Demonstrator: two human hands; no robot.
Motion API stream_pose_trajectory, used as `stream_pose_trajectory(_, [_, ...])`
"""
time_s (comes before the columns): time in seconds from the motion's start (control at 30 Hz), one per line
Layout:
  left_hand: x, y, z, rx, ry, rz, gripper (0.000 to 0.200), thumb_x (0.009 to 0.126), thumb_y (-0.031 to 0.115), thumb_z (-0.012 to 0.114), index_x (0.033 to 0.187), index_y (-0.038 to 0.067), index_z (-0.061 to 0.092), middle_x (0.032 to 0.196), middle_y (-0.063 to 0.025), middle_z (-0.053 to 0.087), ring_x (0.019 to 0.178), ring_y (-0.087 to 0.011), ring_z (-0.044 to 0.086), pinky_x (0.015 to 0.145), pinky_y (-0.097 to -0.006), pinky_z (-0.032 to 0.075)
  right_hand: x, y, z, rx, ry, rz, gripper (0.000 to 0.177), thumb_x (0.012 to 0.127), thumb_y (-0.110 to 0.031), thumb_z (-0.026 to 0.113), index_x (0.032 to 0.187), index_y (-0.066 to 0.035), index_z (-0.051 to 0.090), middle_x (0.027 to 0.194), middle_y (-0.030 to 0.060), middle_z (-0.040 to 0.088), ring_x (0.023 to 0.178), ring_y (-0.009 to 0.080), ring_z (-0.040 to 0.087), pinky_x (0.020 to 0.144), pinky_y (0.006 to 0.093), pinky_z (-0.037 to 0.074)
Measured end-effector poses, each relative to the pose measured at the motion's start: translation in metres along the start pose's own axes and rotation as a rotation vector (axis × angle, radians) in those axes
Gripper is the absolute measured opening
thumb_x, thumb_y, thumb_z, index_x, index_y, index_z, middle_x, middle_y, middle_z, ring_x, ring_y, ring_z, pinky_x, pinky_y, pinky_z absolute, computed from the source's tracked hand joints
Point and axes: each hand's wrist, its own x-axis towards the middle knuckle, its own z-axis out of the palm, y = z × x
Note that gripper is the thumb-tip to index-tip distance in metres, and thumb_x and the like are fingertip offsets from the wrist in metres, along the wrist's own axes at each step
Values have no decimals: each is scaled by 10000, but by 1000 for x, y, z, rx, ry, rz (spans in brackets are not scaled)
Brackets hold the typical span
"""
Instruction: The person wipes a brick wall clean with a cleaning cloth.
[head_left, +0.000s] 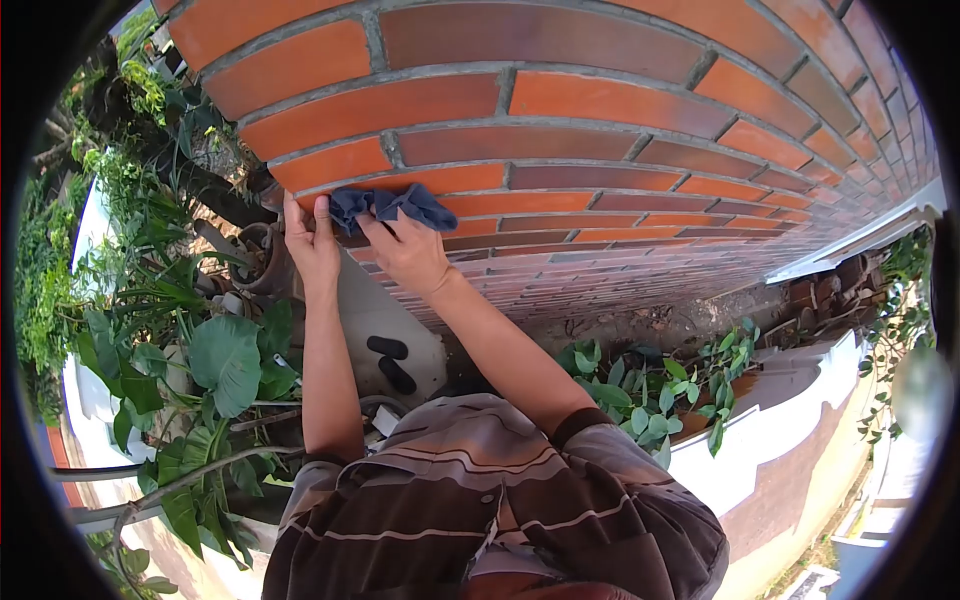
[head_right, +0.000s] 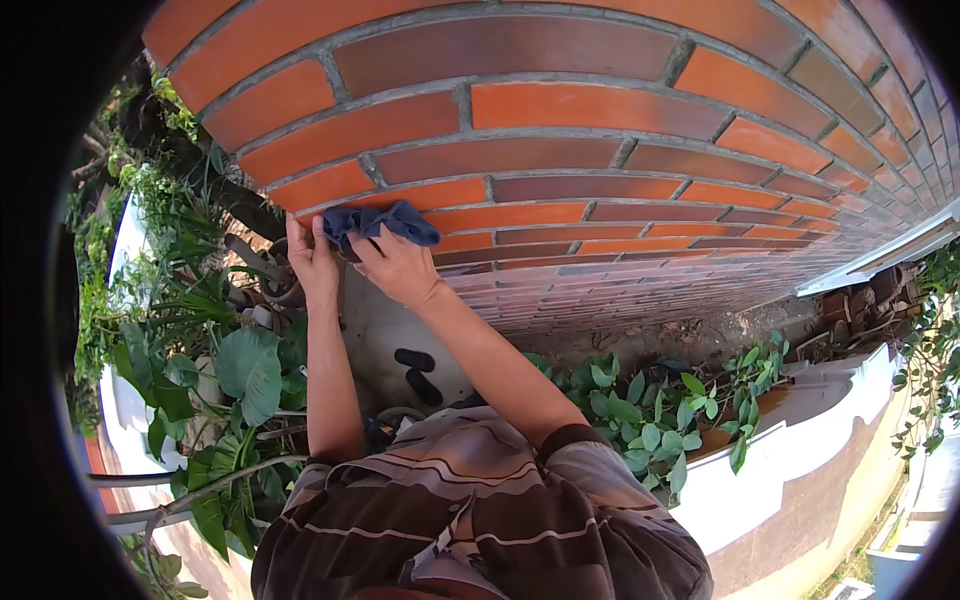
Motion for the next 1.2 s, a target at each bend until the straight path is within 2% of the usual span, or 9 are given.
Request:
stream_pose_trajectory(0.1, [3,5,1,32,0,39,470,998,243,564,1383,5,438,1150,-57,614,1036,-115,550,928,-282,422,9,24,-43,-204,143,4,370,630,0,717,989,-89,705,922,104,613,705,267,608,615,342,477])
stream_pose_trajectory(0.23, [-1,0,-6,2,-18,-36,508,1020,284,481,1435,8,382,1278,-77,544,1165,-143,484,1020,-307,348,19,72,-143,-439,441,351,167,836,31,626,996,31,578,1012,181,564,828,273,576,686,377,490])
stream_pose_trajectory(0.3, [-1,0,-8,-33,-36,-41,537,1027,323,431,1450,1,352,1332,-87,503,1219,-161,445,1054,-326,305,22,89,-164,1,695,765,92,967,-63,554,1027,-1,520,890,28,573,752,69,504,644,235,451])
stream_pose_trajectory(0.33, [-1,0,-9,-59,-48,-48,553,1030,343,406,1457,-2,337,1359,-92,482,1246,-170,426,1071,-335,284,24,91,-161,87,724,746,93,977,-79,551,1026,-4,525,855,20,577,746,67,511,630,224,449])
stream_pose_trajectory(0.47, [2,4,-19,-224,-131,-109,624,1043,422,306,1488,-15,278,1465,-112,399,1354,-207,348,1138,-372,200,35,43,-86,208,519,582,130,952,-98,610,1014,-26,520,884,18,569,753,56,519,625,214,442])
stream_pose_trajectory(0.57, [4,12,-29,-283,-214,-209,715,1033,519,197,1506,-15,245,1506,-138,371,1407,-257,309,1172,-427,145,46,2,-16,-11,273,163,326,728,28,712,1031,-22,604,882,162,565,658,315,586,560,334,484])
stream_pose_trajectory(0.83, [-34,-24,-22,-134,-18,-254,474,1047,320,341,1323,-46,464,1216,-120,570,1089,-186,524,941,-337,417,-15,-21,46,-10,-375,-68,324,760,-81,626,1083,-79,596,892,61,496,600,206,635,490,324,520])
stream_pose_trajectory(0.93, [-80,-30,-11,98,9,-186,516,1004,205,473,1455,-19,362,1437,-182,461,1330,-252,433,1065,-334,353,-66,8,20,-29,-512,-3,335,751,-89,645,1083,-96,605,917,60,519,609,225,632,509,347,521])
stream_pose_trajectory(1.2, [-130,-36,-77,275,-32,-354,610,940,145,582,1474,-10,332,1518,-193,362,1433,-295,298,1149,-362,230,-95,102,-151,-434,146,487,243,755,82,587,986,12,567,922,179,545,858,337,573,715,368,478])
